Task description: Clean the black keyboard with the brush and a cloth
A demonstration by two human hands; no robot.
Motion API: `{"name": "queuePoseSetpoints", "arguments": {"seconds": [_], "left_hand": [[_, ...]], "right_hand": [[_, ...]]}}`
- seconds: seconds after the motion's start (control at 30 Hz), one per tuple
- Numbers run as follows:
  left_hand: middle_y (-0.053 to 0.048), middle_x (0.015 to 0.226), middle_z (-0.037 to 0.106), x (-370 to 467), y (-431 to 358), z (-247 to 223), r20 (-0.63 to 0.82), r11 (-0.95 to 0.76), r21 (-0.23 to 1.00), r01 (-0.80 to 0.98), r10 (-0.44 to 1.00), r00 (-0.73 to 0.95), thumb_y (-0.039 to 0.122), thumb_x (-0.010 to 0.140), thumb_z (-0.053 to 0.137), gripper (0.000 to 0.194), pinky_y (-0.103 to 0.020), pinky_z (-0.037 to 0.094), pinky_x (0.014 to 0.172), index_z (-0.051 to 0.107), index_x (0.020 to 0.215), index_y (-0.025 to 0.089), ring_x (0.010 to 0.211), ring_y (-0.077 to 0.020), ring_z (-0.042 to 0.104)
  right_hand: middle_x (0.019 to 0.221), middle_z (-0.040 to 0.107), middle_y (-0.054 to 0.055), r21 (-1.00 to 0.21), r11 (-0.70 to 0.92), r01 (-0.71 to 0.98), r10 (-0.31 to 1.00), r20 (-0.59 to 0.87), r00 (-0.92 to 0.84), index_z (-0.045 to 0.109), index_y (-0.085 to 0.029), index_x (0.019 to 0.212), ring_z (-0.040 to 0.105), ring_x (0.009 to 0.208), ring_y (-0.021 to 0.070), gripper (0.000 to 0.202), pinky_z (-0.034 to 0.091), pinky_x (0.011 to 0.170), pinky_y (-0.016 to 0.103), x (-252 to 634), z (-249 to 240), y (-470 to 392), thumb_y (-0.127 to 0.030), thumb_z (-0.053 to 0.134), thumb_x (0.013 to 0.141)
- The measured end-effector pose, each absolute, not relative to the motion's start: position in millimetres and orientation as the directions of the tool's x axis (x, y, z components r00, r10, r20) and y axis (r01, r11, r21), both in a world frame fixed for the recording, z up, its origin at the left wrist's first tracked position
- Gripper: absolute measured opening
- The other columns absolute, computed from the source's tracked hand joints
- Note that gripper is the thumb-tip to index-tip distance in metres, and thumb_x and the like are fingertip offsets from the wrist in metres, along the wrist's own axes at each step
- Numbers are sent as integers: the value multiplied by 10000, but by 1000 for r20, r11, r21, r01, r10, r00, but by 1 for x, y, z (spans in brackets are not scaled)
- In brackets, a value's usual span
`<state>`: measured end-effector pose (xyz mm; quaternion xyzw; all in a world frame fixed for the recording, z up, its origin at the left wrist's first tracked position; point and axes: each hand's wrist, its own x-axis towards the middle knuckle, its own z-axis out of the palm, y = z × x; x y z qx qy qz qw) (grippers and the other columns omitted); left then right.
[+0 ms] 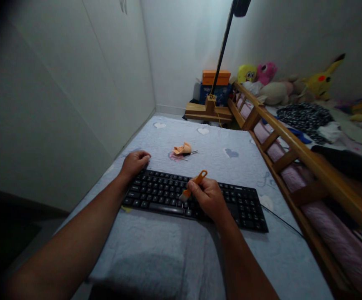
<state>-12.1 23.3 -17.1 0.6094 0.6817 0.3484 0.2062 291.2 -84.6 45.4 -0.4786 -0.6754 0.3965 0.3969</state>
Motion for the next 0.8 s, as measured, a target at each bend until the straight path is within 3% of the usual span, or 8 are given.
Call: {"name": "queuePoseSetpoints", "arguments": {"seconds": [0.2,0.47,0.8], "left_hand": [[-50,737,713,-11,22,-15,130,18,725,689,978,-163,412,778,514,358,-299,446,670,754,902,176,731,-212,635],[-65,763,723,-11,23,-14,138,16,722,692,976,-166,397,772,523,354,-309,444,683,759,904,168,749,-220,646],[-52,717,701,-10,22,-14,137,9,739,673,977,-163,401,771,524,344,-315,432,672,749,883,167,703,-212,634]], "right_hand": [[613,609,1,-967,164,196,978,134,-157,703,-170,760,524,540,131,311,434,538,255,291,43,-84,-447,625,877],[858,718,51,-829,382,407,920,381,-87,734,-200,885,665,831,202,213,508,792,323,287,37,-79,-339,580,931],[734,717,58,-852,308,423,950,255,-178,710,-171,790,659,694,199,309,497,677,306,289,40,-83,-392,546,930]]}}
